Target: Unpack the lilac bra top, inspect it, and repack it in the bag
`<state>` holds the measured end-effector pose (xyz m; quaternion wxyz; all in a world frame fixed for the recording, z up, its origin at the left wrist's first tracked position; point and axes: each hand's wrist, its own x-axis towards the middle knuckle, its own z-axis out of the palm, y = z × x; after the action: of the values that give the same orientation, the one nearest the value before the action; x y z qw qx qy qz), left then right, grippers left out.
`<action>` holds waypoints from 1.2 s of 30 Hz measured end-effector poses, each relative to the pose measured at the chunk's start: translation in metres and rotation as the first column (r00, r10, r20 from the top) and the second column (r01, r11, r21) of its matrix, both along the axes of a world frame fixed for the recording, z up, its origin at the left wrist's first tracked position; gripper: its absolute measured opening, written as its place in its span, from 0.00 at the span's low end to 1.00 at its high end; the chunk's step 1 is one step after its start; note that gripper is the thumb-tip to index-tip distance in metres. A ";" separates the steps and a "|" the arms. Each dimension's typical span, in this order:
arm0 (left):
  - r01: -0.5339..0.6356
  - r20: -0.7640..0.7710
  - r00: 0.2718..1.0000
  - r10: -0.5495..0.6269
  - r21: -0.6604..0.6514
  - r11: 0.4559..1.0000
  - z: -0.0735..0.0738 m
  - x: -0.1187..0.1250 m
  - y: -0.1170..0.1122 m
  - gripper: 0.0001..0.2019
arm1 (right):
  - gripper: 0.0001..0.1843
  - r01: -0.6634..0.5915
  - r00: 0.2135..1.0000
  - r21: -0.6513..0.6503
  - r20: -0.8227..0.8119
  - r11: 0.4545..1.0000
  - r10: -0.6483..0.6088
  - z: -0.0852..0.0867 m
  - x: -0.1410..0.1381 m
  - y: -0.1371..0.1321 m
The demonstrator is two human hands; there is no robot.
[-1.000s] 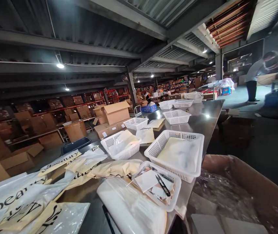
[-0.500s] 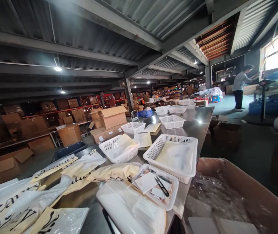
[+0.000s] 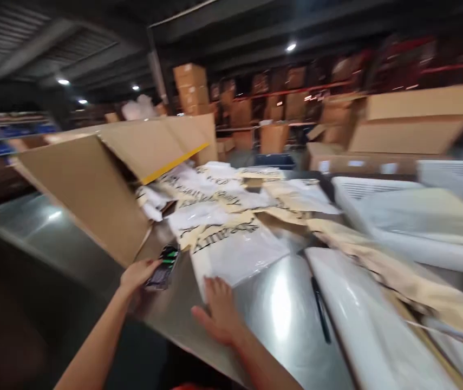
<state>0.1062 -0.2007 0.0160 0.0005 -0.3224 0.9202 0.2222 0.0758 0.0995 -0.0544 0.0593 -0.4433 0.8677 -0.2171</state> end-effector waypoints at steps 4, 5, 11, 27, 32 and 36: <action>-0.079 0.044 0.996 0.075 0.112 0.991 -0.017 0.037 -0.025 0.20 | 0.46 -0.019 1.000 -0.057 0.017 0.998 0.020 -0.004 -0.011 0.006; -0.079 0.046 0.996 0.074 0.133 0.988 -0.019 0.033 -0.026 0.20 | 0.46 -0.020 1.000 -0.070 0.004 0.997 0.020 -0.004 -0.012 0.008; -0.131 0.146 0.984 0.099 0.230 0.964 -0.012 0.009 -0.027 0.29 | 0.43 -0.032 0.994 -0.106 -0.105 0.994 0.021 -0.001 -0.004 0.012; -0.104 0.254 0.964 0.085 0.062 0.993 0.008 0.012 -0.004 0.33 | 0.35 -0.040 0.932 -0.204 -0.359 0.978 -0.037 0.006 -0.007 0.018; -0.102 0.273 0.958 0.089 0.033 0.994 0.006 0.008 -0.004 0.35 | 0.36 0.009 0.950 -0.186 -0.305 0.982 -0.067 0.005 -0.010 0.020; -0.097 0.280 0.956 0.088 0.019 0.995 0.003 0.007 -0.004 0.37 | 0.36 0.012 0.950 -0.181 -0.303 0.983 -0.067 0.006 -0.009 0.020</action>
<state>0.1133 -0.2047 0.0191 0.1246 -0.3930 0.8912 0.1892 0.0670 0.1196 -0.0480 -0.1209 -0.4577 0.8522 -0.2228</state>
